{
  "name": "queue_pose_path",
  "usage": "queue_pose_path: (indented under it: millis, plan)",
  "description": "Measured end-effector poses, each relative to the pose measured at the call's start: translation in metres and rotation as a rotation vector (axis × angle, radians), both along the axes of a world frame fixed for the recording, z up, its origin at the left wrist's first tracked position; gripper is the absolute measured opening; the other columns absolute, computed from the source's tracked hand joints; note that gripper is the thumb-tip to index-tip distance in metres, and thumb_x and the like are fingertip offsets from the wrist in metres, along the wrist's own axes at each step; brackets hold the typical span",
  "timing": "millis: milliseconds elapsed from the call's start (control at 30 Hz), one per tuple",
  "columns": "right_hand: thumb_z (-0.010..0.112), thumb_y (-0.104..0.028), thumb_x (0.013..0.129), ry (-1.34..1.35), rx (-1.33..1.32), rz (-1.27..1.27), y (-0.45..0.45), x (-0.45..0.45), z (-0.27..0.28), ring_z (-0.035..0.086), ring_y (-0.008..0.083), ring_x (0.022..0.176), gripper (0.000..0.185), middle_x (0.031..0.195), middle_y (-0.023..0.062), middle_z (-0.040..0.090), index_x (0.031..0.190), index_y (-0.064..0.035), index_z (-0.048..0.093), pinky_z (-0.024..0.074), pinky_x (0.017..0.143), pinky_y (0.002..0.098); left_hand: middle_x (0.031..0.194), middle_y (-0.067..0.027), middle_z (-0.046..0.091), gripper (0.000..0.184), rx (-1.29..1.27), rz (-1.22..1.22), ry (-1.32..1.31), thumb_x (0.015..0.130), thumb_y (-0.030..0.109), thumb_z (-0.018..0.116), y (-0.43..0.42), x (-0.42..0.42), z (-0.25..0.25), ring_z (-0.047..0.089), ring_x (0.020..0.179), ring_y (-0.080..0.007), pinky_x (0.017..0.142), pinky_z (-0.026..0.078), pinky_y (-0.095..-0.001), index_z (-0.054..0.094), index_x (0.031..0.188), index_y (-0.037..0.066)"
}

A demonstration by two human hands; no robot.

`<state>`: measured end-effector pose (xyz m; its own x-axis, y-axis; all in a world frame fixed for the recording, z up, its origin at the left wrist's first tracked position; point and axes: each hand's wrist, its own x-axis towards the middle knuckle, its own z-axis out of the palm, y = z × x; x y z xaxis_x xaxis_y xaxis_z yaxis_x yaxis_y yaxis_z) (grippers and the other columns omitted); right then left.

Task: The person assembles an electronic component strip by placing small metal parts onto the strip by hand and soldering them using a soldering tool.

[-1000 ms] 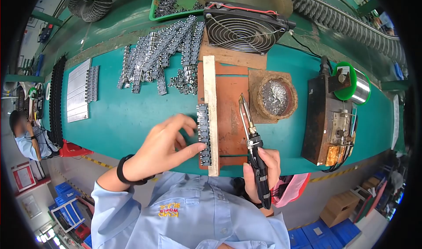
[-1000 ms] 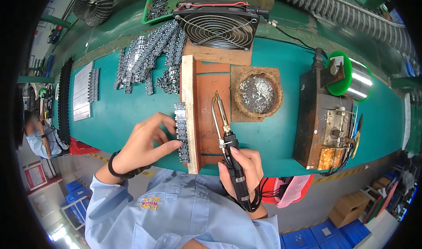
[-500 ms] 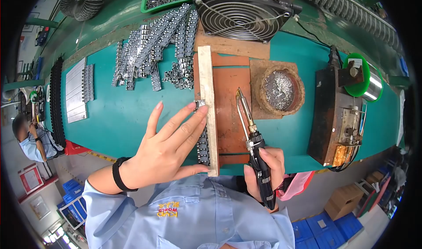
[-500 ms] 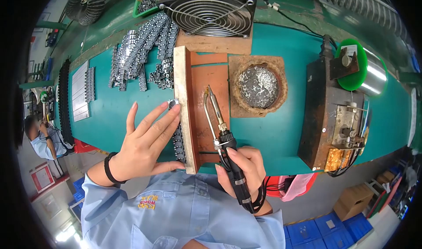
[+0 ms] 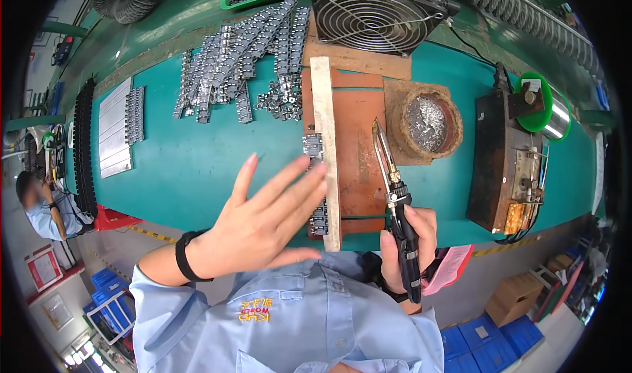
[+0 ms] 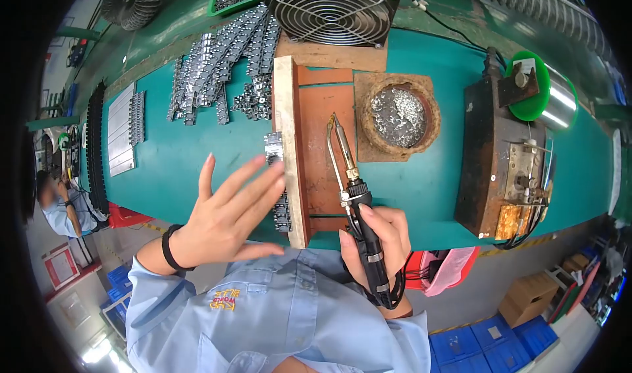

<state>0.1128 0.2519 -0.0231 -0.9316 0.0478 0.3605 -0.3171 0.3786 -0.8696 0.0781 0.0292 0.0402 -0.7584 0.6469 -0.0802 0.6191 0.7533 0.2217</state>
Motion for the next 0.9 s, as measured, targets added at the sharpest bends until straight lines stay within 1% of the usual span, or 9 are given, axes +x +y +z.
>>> queue_pose_path:
  millis: [100, 200, 333, 500, 600, 733, 767, 867, 900]
  plan:
    - [0.068, -0.002, 0.067, -0.01, 0.006, 0.0, -0.001, -0.001, 0.001, 0.055, 0.0199, 0.068, 0.043, 0.085, 0.0135, 0.054, 0.108, -0.0022, 0.053, 0.0455, 0.059, 0.0279, 0.133, -0.0098, 0.039, 0.076, 0.011, -0.089, 0.006, 0.069, 0.052, 0.058, 0.0, 0.011, -0.001, 0.038, 0.122, -0.0253, 0.102, 0.005, -0.0551, 0.044, 0.123, 0.0]
    - [0.068, -0.002, 0.067, -0.025, 0.002, 0.004, -0.002, -0.003, 0.003, 0.055, 0.02, 0.068, 0.043, 0.085, 0.0133, 0.054, 0.108, -0.002, 0.052, 0.0456, 0.06, 0.0279, 0.133, -0.0097, 0.039, 0.072, -0.013, -0.033, -0.078, 0.069, 0.046, 0.06, 0.004, 0.014, 0.0, 0.039, 0.121, -0.0241, 0.102, 0.004, -0.0549, 0.044, 0.124, 0.002]
    - [0.068, -0.001, 0.068, -0.033, 0.02, 0.017, -0.004, -0.006, 0.004, 0.055, 0.02, 0.068, 0.043, 0.085, 0.0132, 0.054, 0.108, -0.0014, 0.052, 0.0456, 0.06, 0.0277, 0.133, -0.0096, 0.04, 0.07, -0.01, -0.031, -0.109, 0.069, 0.043, 0.06, 0.005, 0.014, 0.002, 0.039, 0.121, -0.0239, 0.102, 0.002, -0.0546, 0.044, 0.125, 0.004]
    - [0.067, 0.0, 0.068, -0.029, 0.042, -0.023, -0.005, -0.002, 0.004, 0.055, 0.0202, 0.069, 0.042, 0.085, 0.0134, 0.054, 0.108, -0.001, 0.052, 0.0452, 0.06, 0.0278, 0.133, -0.0091, 0.04, 0.067, 0.029, -0.054, -0.065, 0.07, 0.044, 0.06, -0.004, 0.016, -0.004, 0.04, 0.121, -0.0237, 0.102, 0.001, -0.0552, 0.046, 0.124, 0.007]
    - [0.066, -0.001, 0.069, -0.031, 0.036, -0.038, -0.005, -0.001, 0.005, 0.055, 0.0205, 0.07, 0.041, 0.085, 0.0133, 0.054, 0.108, -0.001, 0.052, 0.045, 0.06, 0.0282, 0.133, -0.0083, 0.039, 0.061, 0.096, -0.175, 0.046, 0.073, 0.044, 0.059, -0.01, 0.024, -0.006, 0.04, 0.121, -0.023, 0.101, 0.001, -0.0558, 0.048, 0.123, 0.01]
    - [0.065, -0.001, 0.07, -0.01, 0.053, -0.06, -0.008, -0.001, 0.005, 0.054, 0.021, 0.071, 0.04, 0.086, 0.0135, 0.054, 0.107, -0.0004, 0.052, 0.0445, 0.062, 0.029, 0.133, -0.0076, 0.04, 0.055, 0.104, -0.178, -0.073, 0.075, 0.042, 0.059, -0.011, 0.025, -0.005, 0.039, 0.122, -0.0218, 0.1, 0.001, -0.0578, 0.05, 0.12, 0.012]
    - [0.065, -0.001, 0.07, 0.006, 0.059, -0.067, -0.01, -0.002, 0.005, 0.054, 0.0212, 0.071, 0.039, 0.086, 0.0136, 0.054, 0.107, -0.0002, 0.052, 0.0443, 0.063, 0.0292, 0.133, -0.0076, 0.04, 0.055, 0.098, -0.165, -0.05, 0.075, 0.042, 0.059, -0.011, 0.022, -0.004, 0.039, 0.122, -0.0218, 0.1, 0.001, -0.0578, 0.05, 0.12, 0.012]
    - [0.064, -0.001, 0.071, -0.017, 0.035, -0.064, -0.011, -0.002, 0.005, 0.053, 0.0211, 0.073, 0.038, 0.088, 0.0137, 0.053, 0.107, 0.0006, 0.052, 0.0437, 0.065, 0.0293, 0.128, -0.0087, 0.045, 0.054, 0.257, -0.19, -0.152, 0.074, 0.04, 0.061, -0.015, 0.014, 0.001, 0.042, 0.119, -0.0226, 0.1, 0.013, -0.0554, 0.051, 0.118, 0.01]
    - [0.064, -0.001, 0.071, -0.045, 0.028, -0.073, -0.011, -0.001, 0.005, 0.053, 0.0211, 0.074, 0.038, 0.089, 0.0138, 0.053, 0.107, 0.001, 0.052, 0.0434, 0.066, 0.0294, 0.128, -0.0087, 0.045, 0.054, 0.255, -0.18, -0.135, 0.074, 0.04, 0.061, -0.019, 0.009, 0.003, 0.042, 0.119, -0.0226, 0.1, 0.013, -0.0554, 0.051, 0.118, 0.01]
